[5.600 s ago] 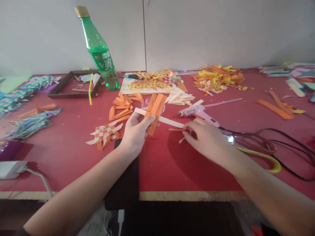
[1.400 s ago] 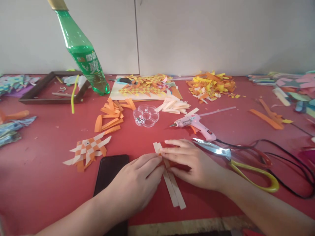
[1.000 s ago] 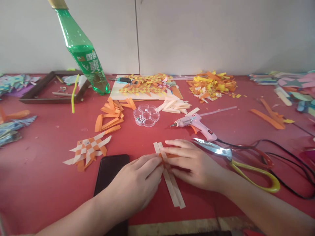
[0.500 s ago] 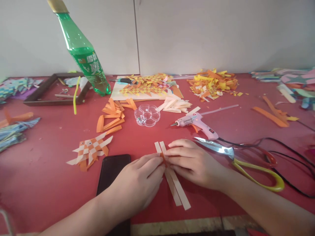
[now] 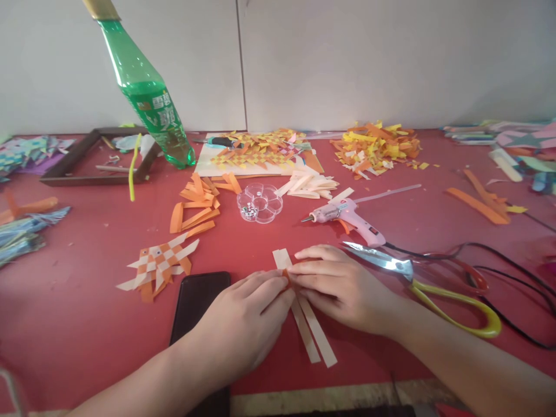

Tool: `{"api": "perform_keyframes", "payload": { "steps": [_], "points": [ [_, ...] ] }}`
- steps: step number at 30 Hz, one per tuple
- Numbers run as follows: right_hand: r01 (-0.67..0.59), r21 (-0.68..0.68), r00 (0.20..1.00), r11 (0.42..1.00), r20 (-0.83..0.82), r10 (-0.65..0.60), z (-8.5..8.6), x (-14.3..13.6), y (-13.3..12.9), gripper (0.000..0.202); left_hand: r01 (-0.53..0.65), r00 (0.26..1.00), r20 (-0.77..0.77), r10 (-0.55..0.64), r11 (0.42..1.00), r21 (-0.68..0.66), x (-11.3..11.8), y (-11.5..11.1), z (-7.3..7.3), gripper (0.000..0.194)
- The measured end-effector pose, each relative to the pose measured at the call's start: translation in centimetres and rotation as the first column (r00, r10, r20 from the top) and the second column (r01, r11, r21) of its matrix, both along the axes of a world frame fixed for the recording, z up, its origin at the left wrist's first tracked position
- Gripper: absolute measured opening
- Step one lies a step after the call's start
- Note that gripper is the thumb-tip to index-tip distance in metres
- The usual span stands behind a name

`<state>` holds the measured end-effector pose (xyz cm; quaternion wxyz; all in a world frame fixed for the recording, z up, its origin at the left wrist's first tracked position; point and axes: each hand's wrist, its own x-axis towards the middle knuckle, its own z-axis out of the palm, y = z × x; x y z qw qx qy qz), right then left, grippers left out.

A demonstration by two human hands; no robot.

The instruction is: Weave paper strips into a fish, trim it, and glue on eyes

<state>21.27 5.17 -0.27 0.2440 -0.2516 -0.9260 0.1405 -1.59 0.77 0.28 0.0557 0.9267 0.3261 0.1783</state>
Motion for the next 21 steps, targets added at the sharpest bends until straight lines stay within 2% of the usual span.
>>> {"api": "perform_keyframes", "payload": {
  "steps": [21],
  "points": [
    [0.002,-0.016,1.0,1.0,-0.011,-0.002,0.06,-0.19,0.08,0.024,-0.014,0.995,-0.101,0.015,1.0,0.01,0.12,-0.08,-0.44,0.032]
  ]
}}
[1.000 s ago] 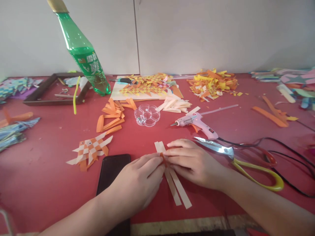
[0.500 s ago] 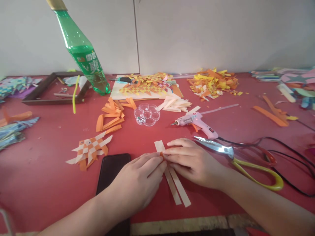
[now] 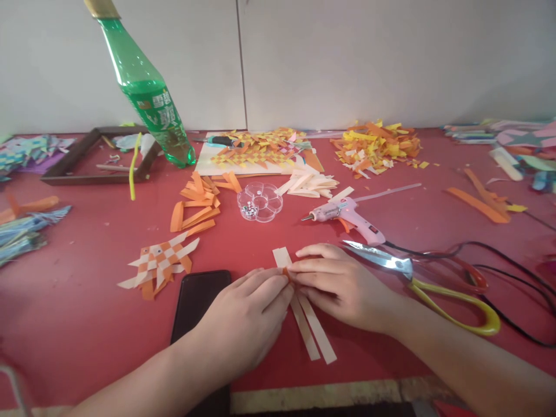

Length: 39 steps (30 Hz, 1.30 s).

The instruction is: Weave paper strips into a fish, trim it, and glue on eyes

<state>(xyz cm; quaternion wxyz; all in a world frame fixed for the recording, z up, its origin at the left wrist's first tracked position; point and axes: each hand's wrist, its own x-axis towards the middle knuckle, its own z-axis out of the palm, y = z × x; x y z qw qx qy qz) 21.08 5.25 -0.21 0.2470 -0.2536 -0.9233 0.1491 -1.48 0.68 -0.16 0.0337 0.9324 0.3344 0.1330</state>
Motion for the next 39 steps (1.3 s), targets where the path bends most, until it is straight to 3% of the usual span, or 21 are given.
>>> {"api": "perform_keyframes", "payload": {
  "steps": [9,18,23,39],
  "points": [
    [0.004,0.023,1.0,1.0,-0.018,-0.003,0.0,0.2,-0.1,0.025,-0.006,1.0,0.009,0.006,0.999,0.038,-0.1,-0.2,-0.3,0.035],
    [0.245,0.132,0.944,0.961,-0.259,-0.205,0.9,1.5,0.3,0.025,-0.004,1.0,-0.002,0.004,1.0,0.0,-0.2,0.1,0.1,0.031],
    [0.366,0.124,0.893,0.922,-0.326,-0.311,0.9,2.3,1.1,0.022,-0.013,1.0,-0.013,0.013,1.0,-0.012,-0.2,0.1,0.4,0.035],
    [0.337,0.145,0.906,0.93,-0.321,-0.278,0.9,1.0,1.2,0.014,-0.061,0.997,-0.051,0.063,0.997,0.04,-0.2,-0.1,1.1,0.031]
  ]
}}
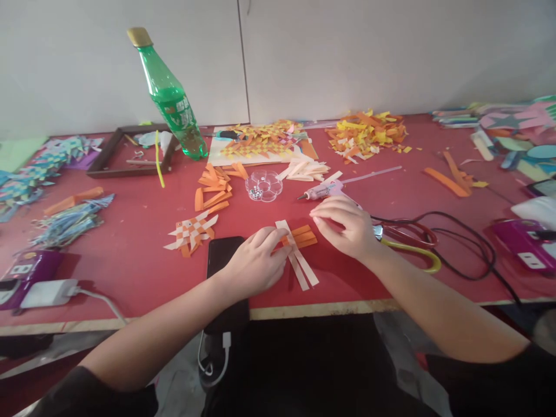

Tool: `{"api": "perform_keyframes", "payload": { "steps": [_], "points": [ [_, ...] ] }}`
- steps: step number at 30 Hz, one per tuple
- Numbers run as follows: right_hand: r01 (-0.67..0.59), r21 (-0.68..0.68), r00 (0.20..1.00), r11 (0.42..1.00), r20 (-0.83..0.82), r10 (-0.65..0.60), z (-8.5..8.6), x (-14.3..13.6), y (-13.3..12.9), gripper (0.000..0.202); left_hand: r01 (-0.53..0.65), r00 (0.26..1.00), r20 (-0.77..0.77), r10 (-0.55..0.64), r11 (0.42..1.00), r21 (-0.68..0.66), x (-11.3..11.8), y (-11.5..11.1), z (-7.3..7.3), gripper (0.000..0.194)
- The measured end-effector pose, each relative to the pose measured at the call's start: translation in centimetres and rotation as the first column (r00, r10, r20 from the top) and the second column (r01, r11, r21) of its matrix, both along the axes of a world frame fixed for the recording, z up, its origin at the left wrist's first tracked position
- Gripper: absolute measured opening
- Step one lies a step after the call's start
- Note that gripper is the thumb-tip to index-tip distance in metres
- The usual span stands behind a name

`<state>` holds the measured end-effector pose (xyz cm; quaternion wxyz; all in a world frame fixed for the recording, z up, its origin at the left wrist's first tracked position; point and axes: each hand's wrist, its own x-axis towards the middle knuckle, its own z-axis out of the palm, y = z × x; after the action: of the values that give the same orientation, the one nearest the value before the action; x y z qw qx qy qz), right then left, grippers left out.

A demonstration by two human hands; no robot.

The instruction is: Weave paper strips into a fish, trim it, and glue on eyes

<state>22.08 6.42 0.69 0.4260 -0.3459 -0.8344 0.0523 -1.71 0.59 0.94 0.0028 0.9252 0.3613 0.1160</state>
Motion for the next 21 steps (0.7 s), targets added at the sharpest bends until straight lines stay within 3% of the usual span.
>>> {"api": "perform_keyframes", "payload": {
  "steps": [8,12,17,21],
  "points": [
    [0.029,-0.018,0.998,0.999,0.048,-0.028,0.0,0.1,0.2,0.012,-0.024,1.0,-0.008,0.024,0.999,0.032,0.0,-0.2,-0.2,0.034],
    [0.136,-0.049,0.984,0.989,0.124,-0.129,0.5,1.5,0.6,0.012,-0.043,0.999,-0.006,0.043,0.998,0.047,-0.1,-0.3,-0.4,0.037],
    [0.4,-0.153,0.897,0.904,0.269,-0.352,0.6,4.6,2.2,0.021,-0.042,0.999,0.003,0.042,0.997,0.064,-0.2,-0.3,-0.5,0.033],
    [0.505,-0.261,0.831,0.823,0.404,-0.382,-0.3,6.0,3.4,0.026,-0.043,0.999,0.017,0.042,0.997,0.064,-0.2,-0.3,-0.5,0.033]
  ]
}}
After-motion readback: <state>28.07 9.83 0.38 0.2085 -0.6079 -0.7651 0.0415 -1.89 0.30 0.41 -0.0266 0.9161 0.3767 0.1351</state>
